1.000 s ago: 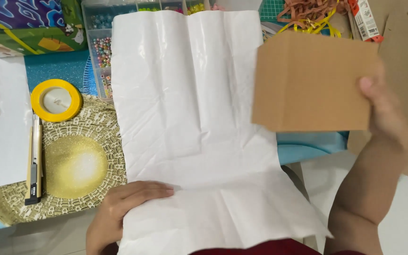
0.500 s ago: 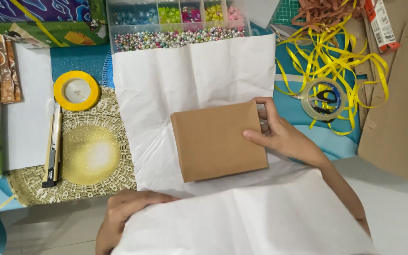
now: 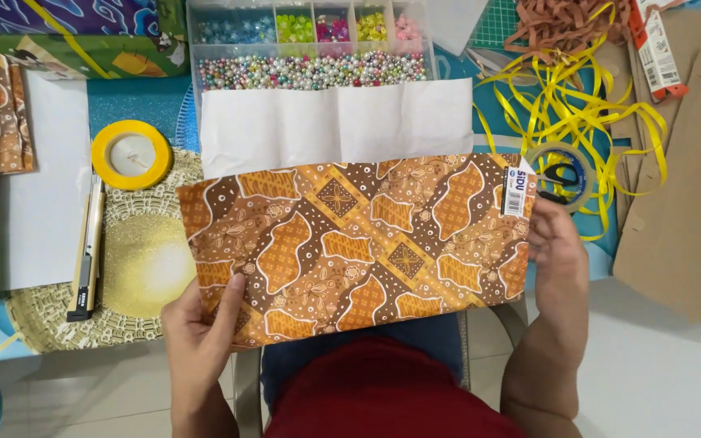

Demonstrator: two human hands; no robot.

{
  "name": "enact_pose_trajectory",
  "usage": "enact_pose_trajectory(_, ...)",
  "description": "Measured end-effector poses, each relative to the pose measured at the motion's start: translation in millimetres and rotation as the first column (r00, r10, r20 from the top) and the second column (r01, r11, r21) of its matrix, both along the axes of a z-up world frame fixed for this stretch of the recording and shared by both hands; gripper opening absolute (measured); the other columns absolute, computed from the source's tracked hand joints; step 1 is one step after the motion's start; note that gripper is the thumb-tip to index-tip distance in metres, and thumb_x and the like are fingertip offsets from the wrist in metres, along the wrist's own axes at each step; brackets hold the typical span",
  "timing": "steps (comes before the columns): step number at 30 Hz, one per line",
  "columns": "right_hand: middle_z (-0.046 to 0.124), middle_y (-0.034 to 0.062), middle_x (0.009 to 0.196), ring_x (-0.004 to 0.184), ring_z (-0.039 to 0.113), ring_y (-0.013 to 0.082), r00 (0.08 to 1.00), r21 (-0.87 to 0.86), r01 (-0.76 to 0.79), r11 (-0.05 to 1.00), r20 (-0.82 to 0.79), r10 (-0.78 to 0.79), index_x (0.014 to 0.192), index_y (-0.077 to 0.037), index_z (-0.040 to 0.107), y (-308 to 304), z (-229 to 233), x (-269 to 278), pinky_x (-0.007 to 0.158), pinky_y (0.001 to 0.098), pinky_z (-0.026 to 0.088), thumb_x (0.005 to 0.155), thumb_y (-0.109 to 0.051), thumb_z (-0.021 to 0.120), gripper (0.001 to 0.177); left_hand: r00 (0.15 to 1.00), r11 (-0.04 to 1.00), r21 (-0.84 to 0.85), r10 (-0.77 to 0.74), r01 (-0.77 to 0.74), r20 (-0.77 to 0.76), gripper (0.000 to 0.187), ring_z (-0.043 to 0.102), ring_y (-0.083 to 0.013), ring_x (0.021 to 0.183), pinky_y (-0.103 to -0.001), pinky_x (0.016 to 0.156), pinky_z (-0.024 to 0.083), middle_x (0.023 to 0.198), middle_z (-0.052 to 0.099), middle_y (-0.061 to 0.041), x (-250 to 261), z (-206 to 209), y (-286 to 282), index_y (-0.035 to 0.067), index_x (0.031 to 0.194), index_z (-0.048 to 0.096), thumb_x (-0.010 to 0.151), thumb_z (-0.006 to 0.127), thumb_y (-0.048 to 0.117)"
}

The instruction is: Wrapping a small cardboard box with decorative batik-patterned paper and white tissue paper using double-sided tape and scissors.

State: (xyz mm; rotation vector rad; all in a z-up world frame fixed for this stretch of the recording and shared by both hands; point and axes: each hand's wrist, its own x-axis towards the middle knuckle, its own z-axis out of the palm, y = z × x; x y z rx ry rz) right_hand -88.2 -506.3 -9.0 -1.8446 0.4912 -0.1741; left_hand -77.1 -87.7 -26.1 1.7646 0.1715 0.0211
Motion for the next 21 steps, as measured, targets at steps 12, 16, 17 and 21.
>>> enact_pose_trajectory(12,0.022,-0.0031,0.064,0.064,0.020,0.0095,0.985,-0.623,0.111,0.774,0.172,-0.003,0.074,-0.008,0.036,61,21,3,0.057,0.0306,0.017,0.115,-0.022,0.054,0.047,0.992,0.971,0.226,0.057,-0.083,0.116,0.046,0.023,-0.0050,0.058,-0.026,0.052,0.018,0.062,0.025,0.008,-5,19,4,0.013,0.069,0.031,0.108,0.054,0.020)
enact_pose_trajectory(16,0.023,-0.0027,0.059,0.059,0.019,0.0106,0.996,-0.676,0.002,0.737,0.065,0.057,0.074,-0.011,0.032,58,16,10,0.054,0.0332,0.018,0.115,-0.028,0.053,0.050,0.990,0.981,0.165,0.084,-0.103,0.113,0.047,0.020,-0.0055,0.061,-0.026,0.054,0.017,0.064,0.021,0.008,-1,17,2,0.013,0.069,0.028,0.107,0.055,0.014)
enact_pose_trajectory(17,0.023,-0.0029,0.059,0.060,0.019,0.0105,0.998,-0.651,-0.021,0.758,0.033,0.056,0.074,-0.011,0.031,59,16,11,0.054,0.0333,0.018,0.114,-0.028,0.053,0.049,0.993,0.982,0.163,0.082,-0.095,0.083,0.047,0.020,-0.0052,0.061,-0.025,0.054,0.017,0.064,0.021,0.008,0,17,3,0.014,0.068,0.028,0.107,0.055,0.014)
enact_pose_trajectory(21,0.026,-0.0028,0.059,0.058,0.022,0.0098,0.998,-0.605,-0.062,0.794,-0.038,0.049,0.075,-0.011,0.037,61,15,11,0.053,0.0324,0.019,0.113,-0.030,0.054,0.046,0.983,0.759,0.640,-0.001,0.121,-0.185,0.048,0.038,-0.0226,0.053,-0.037,0.058,0.036,0.051,0.047,-0.003,5,14,16,0.014,0.071,0.045,0.109,0.050,0.044)
